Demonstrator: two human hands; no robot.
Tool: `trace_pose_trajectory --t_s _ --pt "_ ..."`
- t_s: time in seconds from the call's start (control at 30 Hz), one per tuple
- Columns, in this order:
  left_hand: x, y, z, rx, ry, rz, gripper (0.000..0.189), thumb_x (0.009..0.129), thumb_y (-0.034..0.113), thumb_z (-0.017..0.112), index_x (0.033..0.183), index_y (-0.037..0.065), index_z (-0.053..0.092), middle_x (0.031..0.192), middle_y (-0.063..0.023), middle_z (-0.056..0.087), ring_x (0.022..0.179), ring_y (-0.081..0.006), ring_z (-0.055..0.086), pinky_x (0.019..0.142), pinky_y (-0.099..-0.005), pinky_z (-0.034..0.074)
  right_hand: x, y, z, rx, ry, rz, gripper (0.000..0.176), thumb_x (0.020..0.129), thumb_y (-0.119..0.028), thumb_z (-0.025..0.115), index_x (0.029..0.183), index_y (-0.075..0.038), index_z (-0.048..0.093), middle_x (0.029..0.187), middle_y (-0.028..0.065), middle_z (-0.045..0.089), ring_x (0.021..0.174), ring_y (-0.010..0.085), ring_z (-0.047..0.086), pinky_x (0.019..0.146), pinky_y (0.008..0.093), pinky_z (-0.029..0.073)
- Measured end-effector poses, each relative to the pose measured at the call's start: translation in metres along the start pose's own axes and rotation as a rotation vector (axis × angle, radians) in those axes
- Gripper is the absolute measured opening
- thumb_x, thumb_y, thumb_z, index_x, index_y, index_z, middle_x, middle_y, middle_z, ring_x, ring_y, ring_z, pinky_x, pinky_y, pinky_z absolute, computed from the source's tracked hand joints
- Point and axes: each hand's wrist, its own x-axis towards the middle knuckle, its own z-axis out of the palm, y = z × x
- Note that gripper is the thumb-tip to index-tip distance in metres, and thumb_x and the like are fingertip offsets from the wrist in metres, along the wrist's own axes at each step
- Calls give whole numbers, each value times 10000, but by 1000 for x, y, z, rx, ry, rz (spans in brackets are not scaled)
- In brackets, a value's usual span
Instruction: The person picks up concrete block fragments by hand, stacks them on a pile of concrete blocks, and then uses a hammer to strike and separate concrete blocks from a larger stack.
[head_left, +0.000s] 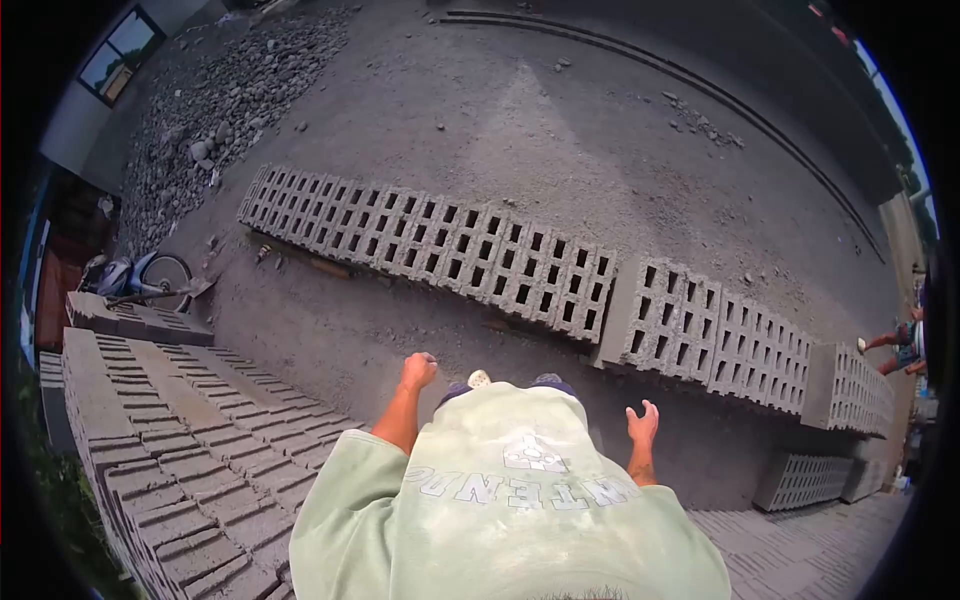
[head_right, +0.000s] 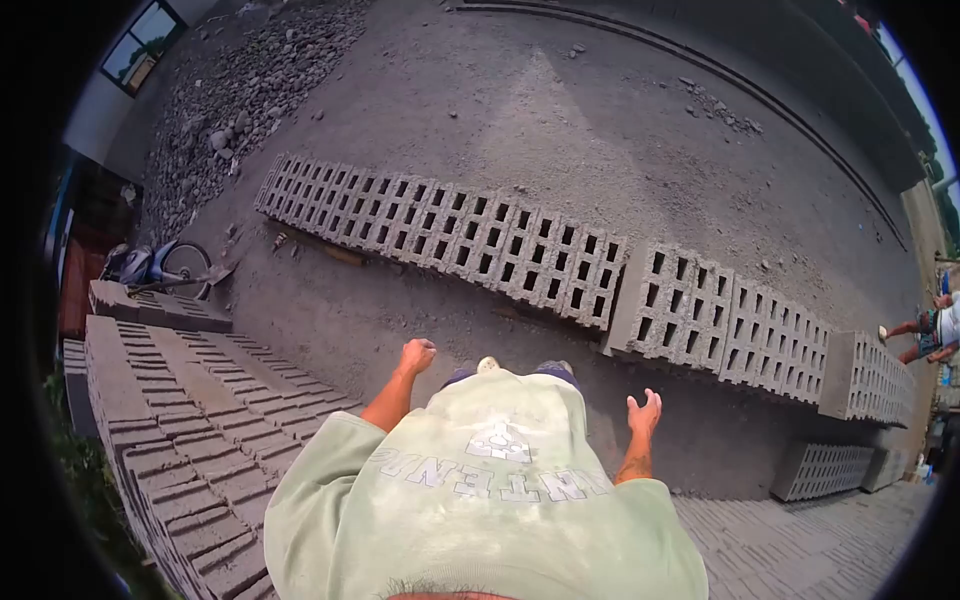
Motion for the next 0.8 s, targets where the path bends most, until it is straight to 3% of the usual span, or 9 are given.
trace_pose_trajectory --t_s 0.07,0.17,0.23,0.3,0.37,0.4,0.43,0.6,0.8 --pt "-4 -35 -16 -32 95 -85 271 721 203 550 926 76 674 931 -178 640 916 -324 603 827 -385 465 10 -16 -46 -160 435 -115 589 740 -181 674 1268 -110 424 1350 130 373 1241 290 364 994 412 325" --pt "-26 -76 -23 -45 204 -166 293 773 299 567 916 66 672 930 -183 637 900 -328 606 812 -381 466 50 -31 -90 -80 630 448 597 791 -317 608 1302 -91 397 1311 139 429 1201 302 417 957 456 343" --pt "-49 -83 -25 -58 216 -300 324 800 331 536 917 60 669 939 -196 629 915 -348 593 826 -397 454 119 48 -70 169 173 438 521 830 -366 542 1253 -76 447 1162 147 561 1125 305 497 855 477 398" --pt "-64 -84 -14 -116 191 -487 419 846 406 468 914 41 661 950 -219 614 937 -379 572 836 -429 435 148 22 -39 474 -341 593 390 861 -375 507 1068 -46 545 843 137 663 706 283 650 570 404 429" --pt "-80 -87 -1 -192 199 -542 494 869 455 417 902 24 656 952 -235 604 946 -392 562 833 -452 423 171 -35 12 127 -590 368 383 841 -362 544 1003 -20 598 680 104 660 588 242 644 478 395 451" --pt "-84 -80 6 -217 226 -517 509 873 461 402 894 19 655 952 -242 600 948 -394 560 833 -459 419 220 -9 86 -60 -660 -65 329 830 -299 559 908 11 640 642 121 647 573 208 645 539 386 487" --pt "-82 -76 14 -173 231 -532 502 875 455 403 886 22 656 943 -240 602 933 -394 564 821 -462 421 156 -144 48 -13 -590 31 294 818 -255 562 879 17 653 611 115 637 564 184 641 602 321 496" --pt "-63 -136 41 -86 420 -297 395 832 368 520 845 -3 655 804 -226 625 752 -385 602 653 -435 451 85 -380 143 282 -789 -483 345 843 -266 554 1021 26 603 839 103 650 632 175 652 617 300 493" --pt "2 -214 -23 -76 214 -218 311 733 297 618 847 15 681 752 -173 653 708 -298 631 684 -393 477 -3 -535 168 151 -827 -1035 357 811 -316 585 1029 -35 612 876 158 649 816 300 622 738 396 474"
